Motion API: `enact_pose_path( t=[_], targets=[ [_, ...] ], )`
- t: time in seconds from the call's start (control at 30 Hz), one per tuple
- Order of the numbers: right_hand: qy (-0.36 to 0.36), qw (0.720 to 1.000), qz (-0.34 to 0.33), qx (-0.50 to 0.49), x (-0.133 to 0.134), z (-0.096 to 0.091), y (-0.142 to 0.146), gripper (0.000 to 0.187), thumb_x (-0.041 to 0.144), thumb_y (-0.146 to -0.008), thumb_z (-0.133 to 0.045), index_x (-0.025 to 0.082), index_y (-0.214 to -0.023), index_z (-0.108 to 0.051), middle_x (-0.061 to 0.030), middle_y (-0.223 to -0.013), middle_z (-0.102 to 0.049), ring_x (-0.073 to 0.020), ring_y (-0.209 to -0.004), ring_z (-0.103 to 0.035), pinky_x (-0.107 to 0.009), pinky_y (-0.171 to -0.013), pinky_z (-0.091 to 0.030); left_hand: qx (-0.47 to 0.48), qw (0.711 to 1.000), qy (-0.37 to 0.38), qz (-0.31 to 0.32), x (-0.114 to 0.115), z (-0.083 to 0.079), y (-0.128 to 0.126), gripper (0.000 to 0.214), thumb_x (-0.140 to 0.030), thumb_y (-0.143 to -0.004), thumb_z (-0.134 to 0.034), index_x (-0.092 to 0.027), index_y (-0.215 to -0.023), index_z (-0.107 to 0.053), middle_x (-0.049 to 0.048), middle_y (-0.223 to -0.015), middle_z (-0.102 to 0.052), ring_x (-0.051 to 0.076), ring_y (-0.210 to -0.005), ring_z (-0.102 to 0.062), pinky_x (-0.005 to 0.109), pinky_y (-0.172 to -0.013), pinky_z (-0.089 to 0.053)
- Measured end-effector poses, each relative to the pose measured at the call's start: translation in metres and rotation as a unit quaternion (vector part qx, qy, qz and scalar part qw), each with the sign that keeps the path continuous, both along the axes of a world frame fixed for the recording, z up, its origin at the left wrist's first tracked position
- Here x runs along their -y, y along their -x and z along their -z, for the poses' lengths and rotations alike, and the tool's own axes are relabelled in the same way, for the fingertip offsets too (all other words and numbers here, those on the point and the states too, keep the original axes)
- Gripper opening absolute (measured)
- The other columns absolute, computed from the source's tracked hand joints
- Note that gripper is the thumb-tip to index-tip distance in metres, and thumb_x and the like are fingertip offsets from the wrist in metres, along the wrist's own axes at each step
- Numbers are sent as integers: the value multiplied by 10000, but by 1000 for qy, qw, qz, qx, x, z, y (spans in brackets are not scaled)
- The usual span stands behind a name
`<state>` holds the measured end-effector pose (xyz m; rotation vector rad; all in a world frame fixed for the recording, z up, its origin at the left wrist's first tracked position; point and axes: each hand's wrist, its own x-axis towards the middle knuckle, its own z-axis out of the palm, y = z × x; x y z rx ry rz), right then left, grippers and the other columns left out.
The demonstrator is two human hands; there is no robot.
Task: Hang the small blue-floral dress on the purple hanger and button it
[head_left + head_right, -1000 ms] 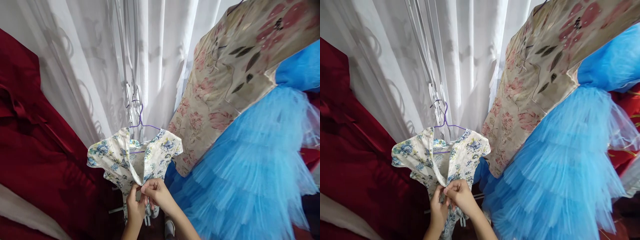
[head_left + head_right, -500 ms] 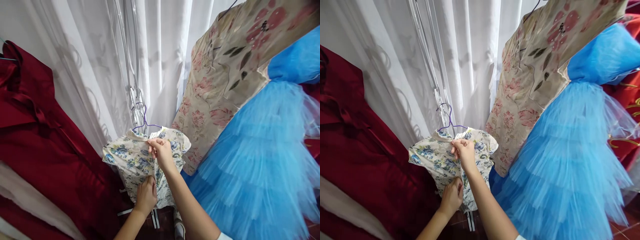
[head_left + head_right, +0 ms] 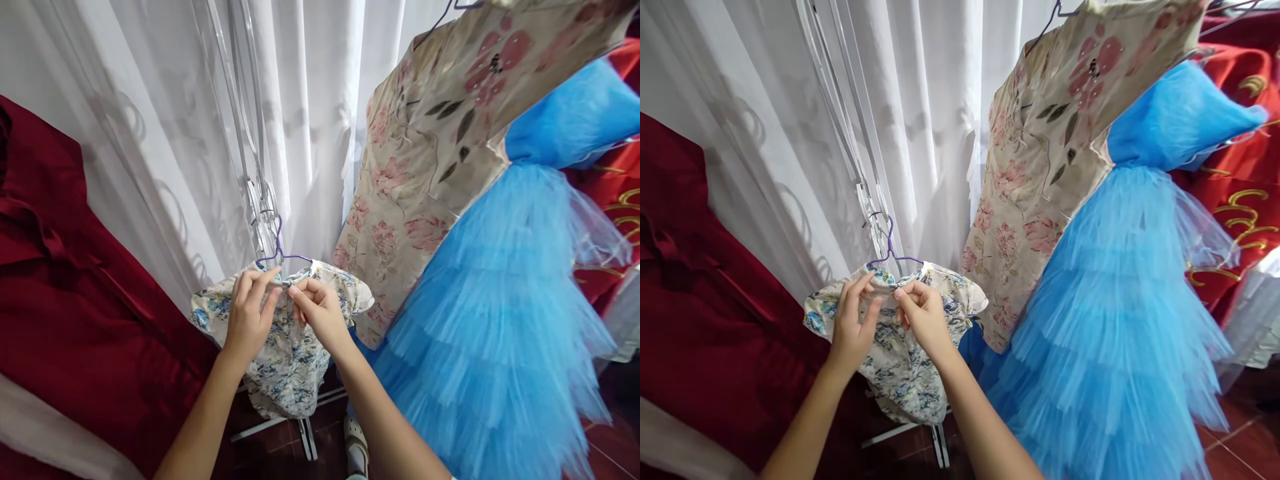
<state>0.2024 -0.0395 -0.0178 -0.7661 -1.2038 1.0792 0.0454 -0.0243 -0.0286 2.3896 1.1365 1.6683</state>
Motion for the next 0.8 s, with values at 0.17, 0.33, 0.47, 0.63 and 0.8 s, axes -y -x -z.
enact_pose_path(
  t=[0.17,0.33,0.47,0.63,0.8],
  targets=[
    [-46,994,62,78,-9,7,0,270,374,-895,-592,206,-713,-484,85,-487,-371,-81,-421,-318,-212,-423,-236,-141,989,-46,1,-21,-43,-12,243,-272,-994,-451,-180,-846,-619,30,-808,-577,180,-845,-520,315,-831,-396],
    [-29,979,108,173,-19,38,4,252,335,-875,-566,207,-683,-465,56,-545,-374,-109,-495,-333,-243,-479,-236,98,992,-50,-57,-39,-43,6,255,-293,-992,-445,-157,-839,-595,26,-800,-564,153,-805,-546,263,-768,-427],
    [-15,981,46,189,-11,51,-1,317,276,-833,-581,214,-604,-371,59,-538,-317,-93,-490,-269,-249,-471,-190,301,941,3,-153,-63,-21,69,240,-359,-929,-553,-140,-873,-632,10,-807,-579,152,-833,-551,254,-813,-430],
    [73,989,-64,109,-2,74,2,233,310,-801,-591,221,-640,-448,95,-448,-317,-73,-367,-270,-222,-390,-196,563,801,153,-133,-74,44,112,218,-373,-862,-574,-161,-809,-575,-14,-715,-551,143,-711,-539,285,-754,-471],
    [114,987,18,114,-10,124,-17,220,309,-778,-549,228,-592,-466,77,-382,-386,-113,-346,-369,-245,-402,-314,597,742,303,-25,-31,120,61,183,-341,-742,-656,-162,-716,-631,52,-647,-606,227,-711,-639,384,-737,-522]
  ],
)
